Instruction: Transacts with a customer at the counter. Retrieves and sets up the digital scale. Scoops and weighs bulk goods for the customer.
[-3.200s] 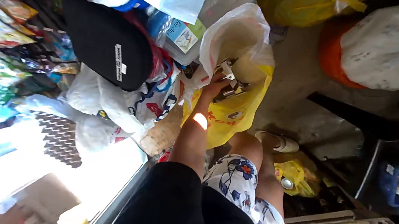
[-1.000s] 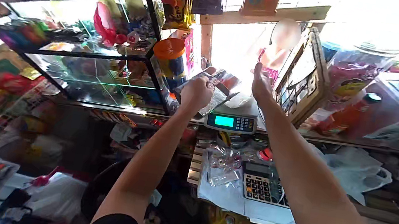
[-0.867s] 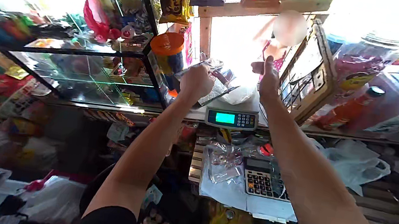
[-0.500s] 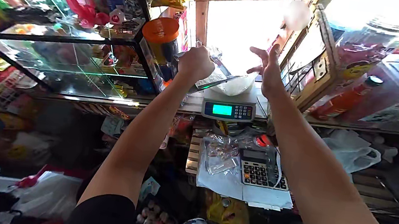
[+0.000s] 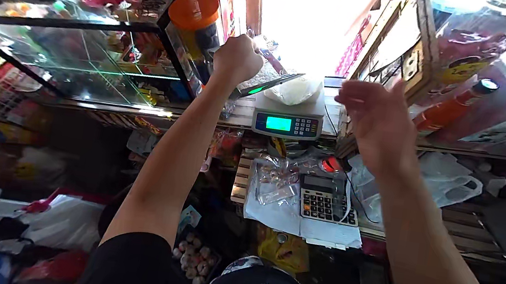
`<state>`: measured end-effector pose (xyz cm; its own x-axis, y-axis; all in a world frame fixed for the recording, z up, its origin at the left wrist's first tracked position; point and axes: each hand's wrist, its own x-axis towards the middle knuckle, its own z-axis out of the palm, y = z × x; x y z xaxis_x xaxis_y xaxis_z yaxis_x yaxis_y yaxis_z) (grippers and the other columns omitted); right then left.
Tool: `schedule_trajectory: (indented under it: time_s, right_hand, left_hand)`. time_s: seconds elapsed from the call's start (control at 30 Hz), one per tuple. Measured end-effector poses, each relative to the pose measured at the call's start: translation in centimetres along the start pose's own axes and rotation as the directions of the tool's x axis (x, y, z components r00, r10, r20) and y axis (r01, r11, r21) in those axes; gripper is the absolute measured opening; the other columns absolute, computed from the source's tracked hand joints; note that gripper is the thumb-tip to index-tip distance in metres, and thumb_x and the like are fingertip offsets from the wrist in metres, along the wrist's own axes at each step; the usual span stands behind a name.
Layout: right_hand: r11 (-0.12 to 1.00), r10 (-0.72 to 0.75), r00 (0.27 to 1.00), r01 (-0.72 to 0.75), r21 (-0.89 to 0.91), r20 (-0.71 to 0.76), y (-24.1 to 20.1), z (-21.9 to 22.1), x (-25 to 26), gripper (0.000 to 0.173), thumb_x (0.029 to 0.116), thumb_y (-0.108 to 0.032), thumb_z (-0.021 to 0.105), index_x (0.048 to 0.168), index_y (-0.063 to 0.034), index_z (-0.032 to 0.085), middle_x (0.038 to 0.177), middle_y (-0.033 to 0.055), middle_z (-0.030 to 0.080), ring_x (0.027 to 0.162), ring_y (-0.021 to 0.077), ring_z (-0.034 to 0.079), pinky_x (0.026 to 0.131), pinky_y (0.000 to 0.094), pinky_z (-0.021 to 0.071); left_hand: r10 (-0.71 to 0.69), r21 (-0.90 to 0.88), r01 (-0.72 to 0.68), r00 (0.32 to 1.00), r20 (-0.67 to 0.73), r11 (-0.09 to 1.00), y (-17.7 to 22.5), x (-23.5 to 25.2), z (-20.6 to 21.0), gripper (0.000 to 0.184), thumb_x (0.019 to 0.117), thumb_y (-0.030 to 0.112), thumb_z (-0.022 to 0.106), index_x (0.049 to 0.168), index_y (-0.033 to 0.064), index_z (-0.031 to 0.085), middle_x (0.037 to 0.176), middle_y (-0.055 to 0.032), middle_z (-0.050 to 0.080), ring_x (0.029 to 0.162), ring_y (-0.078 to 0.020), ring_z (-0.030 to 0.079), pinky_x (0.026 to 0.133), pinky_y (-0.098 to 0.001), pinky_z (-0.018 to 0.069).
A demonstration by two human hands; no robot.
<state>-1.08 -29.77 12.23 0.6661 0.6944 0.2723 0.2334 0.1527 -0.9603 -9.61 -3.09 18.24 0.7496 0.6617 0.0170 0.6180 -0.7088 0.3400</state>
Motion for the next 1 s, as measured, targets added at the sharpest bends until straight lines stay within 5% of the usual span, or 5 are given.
schedule_trajectory:
  time_s: [0.13, 0.33, 0.53, 0.6, 1.0]
  right_hand:
    - [0.985, -0.105, 0.989, 0.089, 0.148, 0.105, 0.7, -4.6, -7.6, 0.069, 0.1073, -0.058, 0.012, 0.128, -0.0136, 0.061, 0.130, 0.0021, 0.063, 0.122, 0.0194, 0.061, 0.108, 0.0415, 0.0482]
    - [0.984, -0.055, 0.998, 0.056, 0.168, -0.010, 1.4, -10.1, -15.8, 0.065, 0.1034, -0.066, 0.022, 0.121, -0.0247, 0.068, 0.120, -0.0057, 0.069, 0.112, 0.0157, 0.066, 0.103, 0.0360, 0.0527]
    - [0.939, 0.041, 0.953, 0.066, 0.337, -0.302, 1.5, -11.6, -20.6, 0.066, 0.1095, -0.047, 0.011, 0.111, -0.0170, 0.070, 0.107, -0.0012, 0.074, 0.103, 0.0175, 0.071, 0.102, 0.0400, 0.0540]
    - [0.921, 0.069, 0.936, 0.074, 0.383, -0.346, 1.7, -11.6, -21.5, 0.061, 0.1106, -0.046, 0.017, 0.110, -0.0168, 0.071, 0.104, -0.0013, 0.075, 0.102, 0.0165, 0.072, 0.102, 0.0393, 0.0543]
    - [0.918, 0.052, 0.939, 0.089, 0.387, -0.340, 2.9, -12.3, -22.6, 0.060, 0.1104, -0.047, 0.019, 0.115, -0.0165, 0.070, 0.107, -0.0022, 0.074, 0.101, 0.0147, 0.071, 0.101, 0.0383, 0.0543]
  left_hand:
    - [-0.018, -0.026, 0.018, 1.000, -0.001, 0.999, -0.4, -0.1, 0.2, 0.029, 0.0997, 0.031, 0.058, 0.116, 0.0138, 0.073, 0.114, -0.0147, 0.071, 0.111, -0.0363, 0.066, 0.088, -0.0657, 0.0489]
    - [-0.031, -0.039, 0.031, 0.999, -0.018, 0.999, -0.9, -0.3, 0.6, 0.029, 0.0993, 0.032, 0.058, 0.116, 0.0140, 0.074, 0.117, -0.0137, 0.071, 0.114, -0.0345, 0.065, 0.091, -0.0656, 0.0486]
    - [-0.034, 0.009, 0.034, 0.999, -0.032, 0.999, -0.1, -0.4, 0.2, 0.032, 0.0976, 0.031, 0.056, 0.121, 0.0166, 0.072, 0.122, -0.0116, 0.070, 0.119, -0.0316, 0.063, 0.096, -0.0635, 0.0469]
    - [-0.028, 0.024, 0.029, 0.999, -0.030, 0.999, 0.3, -0.4, 0.0, 0.031, 0.0961, 0.030, 0.057, 0.118, 0.0159, 0.073, 0.120, -0.0116, 0.070, 0.117, -0.0314, 0.063, 0.095, -0.0631, 0.0464]
    - [-0.023, 0.045, 0.025, 0.999, -0.037, 0.999, 0.6, -0.2, -0.8, 0.031, 0.0973, 0.029, 0.057, 0.121, 0.0158, 0.072, 0.122, -0.0136, 0.069, 0.119, -0.0335, 0.063, 0.096, -0.0649, 0.0462]
